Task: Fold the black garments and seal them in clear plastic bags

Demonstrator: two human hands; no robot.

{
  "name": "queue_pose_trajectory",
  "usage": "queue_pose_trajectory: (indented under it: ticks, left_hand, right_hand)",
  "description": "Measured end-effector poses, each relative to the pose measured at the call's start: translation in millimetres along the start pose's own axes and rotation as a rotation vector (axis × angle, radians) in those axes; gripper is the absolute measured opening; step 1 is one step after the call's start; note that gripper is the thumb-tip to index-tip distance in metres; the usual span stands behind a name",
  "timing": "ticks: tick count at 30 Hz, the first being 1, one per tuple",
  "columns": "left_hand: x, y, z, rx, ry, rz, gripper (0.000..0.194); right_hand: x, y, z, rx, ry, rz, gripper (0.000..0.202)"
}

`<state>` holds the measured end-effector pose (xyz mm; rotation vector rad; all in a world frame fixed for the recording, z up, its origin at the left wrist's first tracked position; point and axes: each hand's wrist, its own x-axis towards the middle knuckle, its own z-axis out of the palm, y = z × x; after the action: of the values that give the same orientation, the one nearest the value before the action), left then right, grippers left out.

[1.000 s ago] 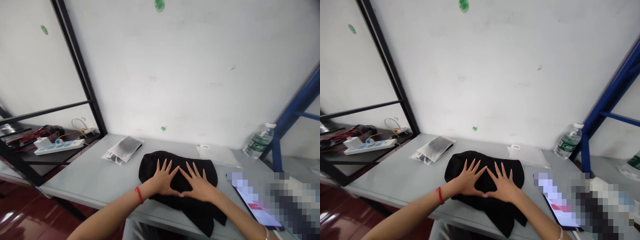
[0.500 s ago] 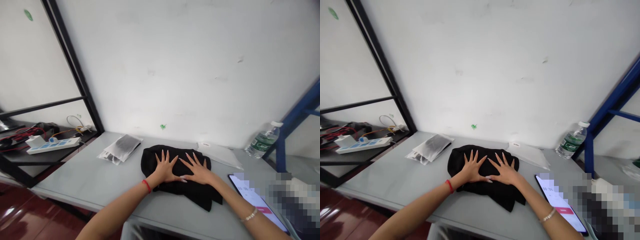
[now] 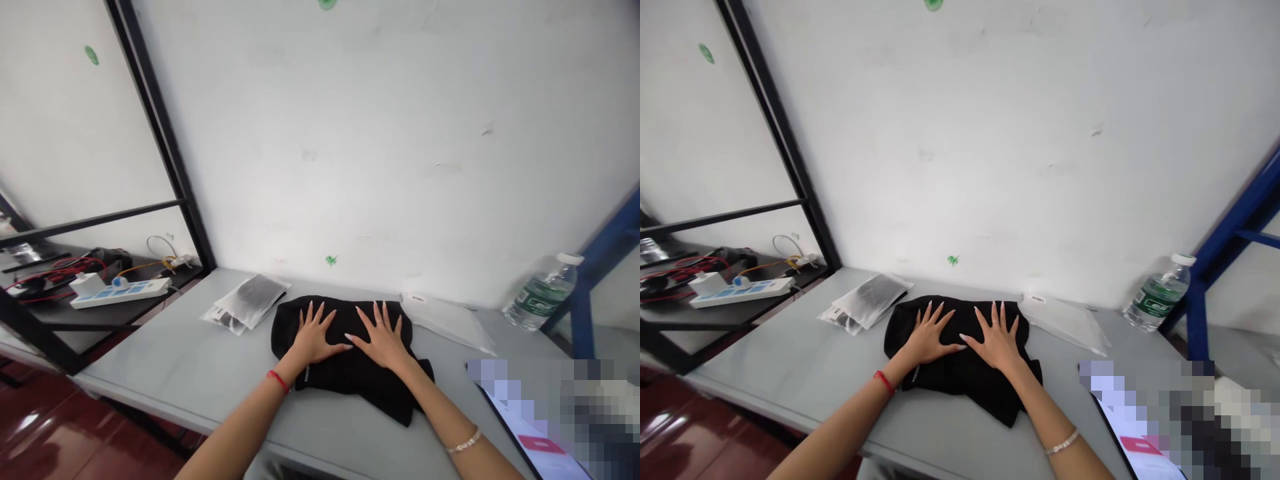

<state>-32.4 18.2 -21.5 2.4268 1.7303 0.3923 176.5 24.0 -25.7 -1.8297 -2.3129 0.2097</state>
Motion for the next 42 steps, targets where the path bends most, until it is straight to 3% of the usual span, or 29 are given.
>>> queue_pose_trajectory:
  ticks: [2, 4, 8, 11, 15, 20, 24, 26, 27, 29, 31, 32, 37, 42]
  left_hand:
    - [2.6, -7.8, -6.3, -0.003, -0.014, -0.001, 0.107]
    - [2.5, -15.0, -12.0, -0.004, -0.043, -0.007, 0.112]
    - [-4.1, -25.6, -19.1, 0.008, -0.119, 0.006, 0.124]
    - [-10.4, -25.7, -19.2, 0.039, -0.104, 0.036, 0.125]
    - [-14.8, -20.2, -15.4, 0.084, -0.048, 0.028, 0.118]
    - [-13.8, -19.4, -9.7, 0.091, 0.023, 0.037, 0.108]
    - [-11.6, -18.1, -7.3, 0.137, 0.041, 0.018, 0.097]
    - [-10.8, -14.5, -7.0, 0.166, 0.040, 0.024, 0.096]
    - [-10.5, -11.8, -6.8, 0.178, 0.038, 0.028, 0.097]
    - [-9.7, -4.9, -5.6, 0.194, 0.034, 0.037, 0.099]
    - [-8.6, 2.6, -3.5, 0.201, 0.033, 0.046, 0.101]
    - [-8.0, 6.0, -2.3, 0.203, 0.031, 0.051, 0.102]
    - [-5.8, 14.1, -0.2, 0.184, 0.010, 0.061, 0.091]
    - [-5.5, 11.8, -3.0, 0.144, -0.010, 0.068, 0.081]
  right_hand:
    - [-0.4, -1.9, 0.7, -0.025, 0.103, 0.027, 0.094]
    - [-1.6, -3.2, -0.2, -0.023, 0.127, 0.049, 0.095]
    - [-4.2, -0.9, -2.7, 0.061, -0.078, 0.097, 0.098]
    - [-7.0, 0.9, -4.9, 0.048, -0.165, 0.005, 0.097]
    - [-16.3, -7.2, -10.9, 0.000, -0.238, -0.217, 0.100]
    - [-42.7, -24.6, -28.0, 0.023, -0.416, -0.261, 0.099]
    - [-58.5, -22.8, -51.5, 0.104, -0.571, -0.343, 0.122]
    - [-58.3, -15.2, -63.0, 0.207, -0.535, -0.402, 0.117]
    - [-55.9, -10.6, -66.9, 0.293, -0.458, -0.426, 0.103]
    - [-47.1, -2.2, -68.4, 0.460, -0.206, -0.431, 0.080]
    - [-35.5, 3.5, -59.7, 0.449, 0.071, -0.304, 0.074]
    - [-29.7, 5.2, -52.0, 0.374, 0.121, -0.248, 0.076]
    - [-14.2, 9.7, -10.3, 0.073, -0.077, -0.136, 0.078]
    - [-16.6, 16.6, -2.2, 0.062, -0.140, -0.152, 0.076]
